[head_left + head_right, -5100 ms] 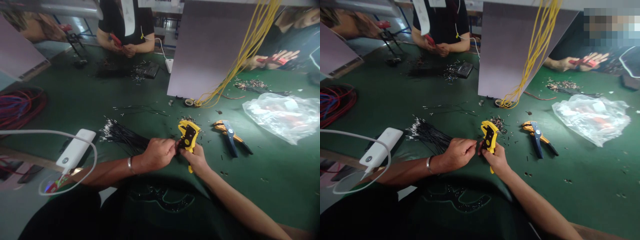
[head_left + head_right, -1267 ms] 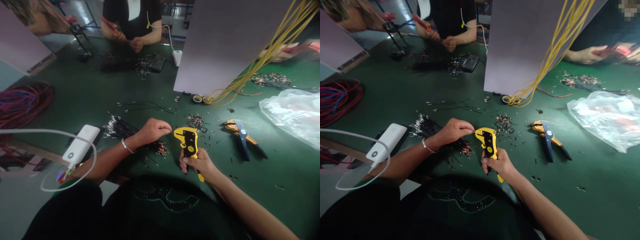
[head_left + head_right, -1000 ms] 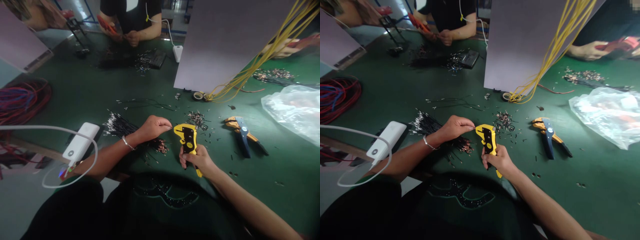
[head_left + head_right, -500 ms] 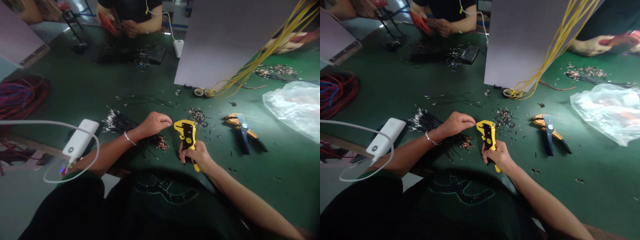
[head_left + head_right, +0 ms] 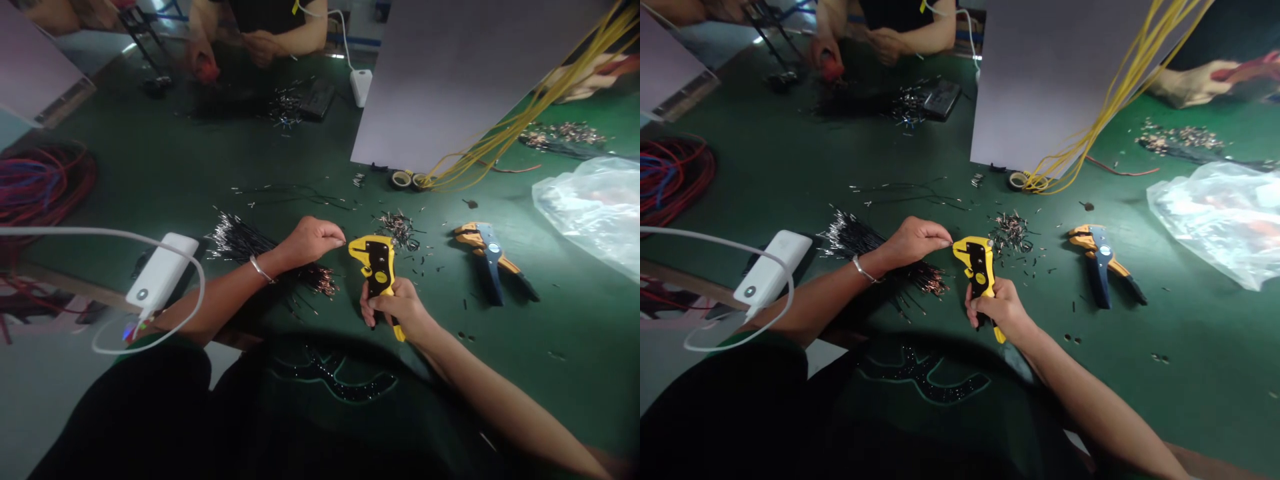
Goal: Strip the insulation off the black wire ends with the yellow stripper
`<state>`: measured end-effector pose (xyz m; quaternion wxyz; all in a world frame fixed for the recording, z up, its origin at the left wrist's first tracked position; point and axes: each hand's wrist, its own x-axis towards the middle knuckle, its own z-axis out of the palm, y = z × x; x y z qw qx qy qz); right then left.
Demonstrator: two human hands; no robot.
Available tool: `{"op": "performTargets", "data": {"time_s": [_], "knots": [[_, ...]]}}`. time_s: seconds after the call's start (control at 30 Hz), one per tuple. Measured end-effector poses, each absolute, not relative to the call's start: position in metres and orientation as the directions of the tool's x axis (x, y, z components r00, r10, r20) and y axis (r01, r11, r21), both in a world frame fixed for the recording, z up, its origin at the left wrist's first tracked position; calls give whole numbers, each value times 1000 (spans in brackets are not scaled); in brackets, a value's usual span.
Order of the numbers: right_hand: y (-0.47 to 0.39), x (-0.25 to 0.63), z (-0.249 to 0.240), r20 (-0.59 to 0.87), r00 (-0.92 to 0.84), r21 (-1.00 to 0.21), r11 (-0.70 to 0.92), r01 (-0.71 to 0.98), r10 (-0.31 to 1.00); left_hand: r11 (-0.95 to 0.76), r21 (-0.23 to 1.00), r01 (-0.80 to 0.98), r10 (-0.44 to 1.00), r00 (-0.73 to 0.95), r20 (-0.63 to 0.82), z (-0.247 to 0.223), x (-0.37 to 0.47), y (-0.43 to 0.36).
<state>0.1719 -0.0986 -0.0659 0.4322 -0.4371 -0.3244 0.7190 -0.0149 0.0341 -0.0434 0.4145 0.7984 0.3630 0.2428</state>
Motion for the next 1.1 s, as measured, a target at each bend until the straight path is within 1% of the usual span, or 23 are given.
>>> {"op": "performTargets", "data": {"time_s": [0.2,0.37,0.53,0.7,0.87,1.0,1.1], "knots": [[-97,177,-57,-345,-233,-837,-411,-362,909,-361,845,394,800,596,64,-41,-12,30],[-99,179,-51,-362,-269,-818,-443,-368,892,-379,848,371,797,596,96,-41,-11,29],[-98,177,-51,-341,-254,-814,-419,-403,905,-361,855,372,814,573,94,-40,-10,26],[-96,175,-56,-330,-236,-855,-395,-336,914,-381,842,383,809,579,103,-40,-11,28],[-97,173,-68,-292,-162,-917,-324,-232,943,-408,825,391,801,588,118,-43,-12,31],[-97,172,-77,-280,-74,-940,-289,-183,957,-424,818,389,782,612,114,-44,-13,33],[-96,173,-75,-266,-122,-947,-283,-154,956,-436,820,371,773,622,130,-44,-13,33]]}}
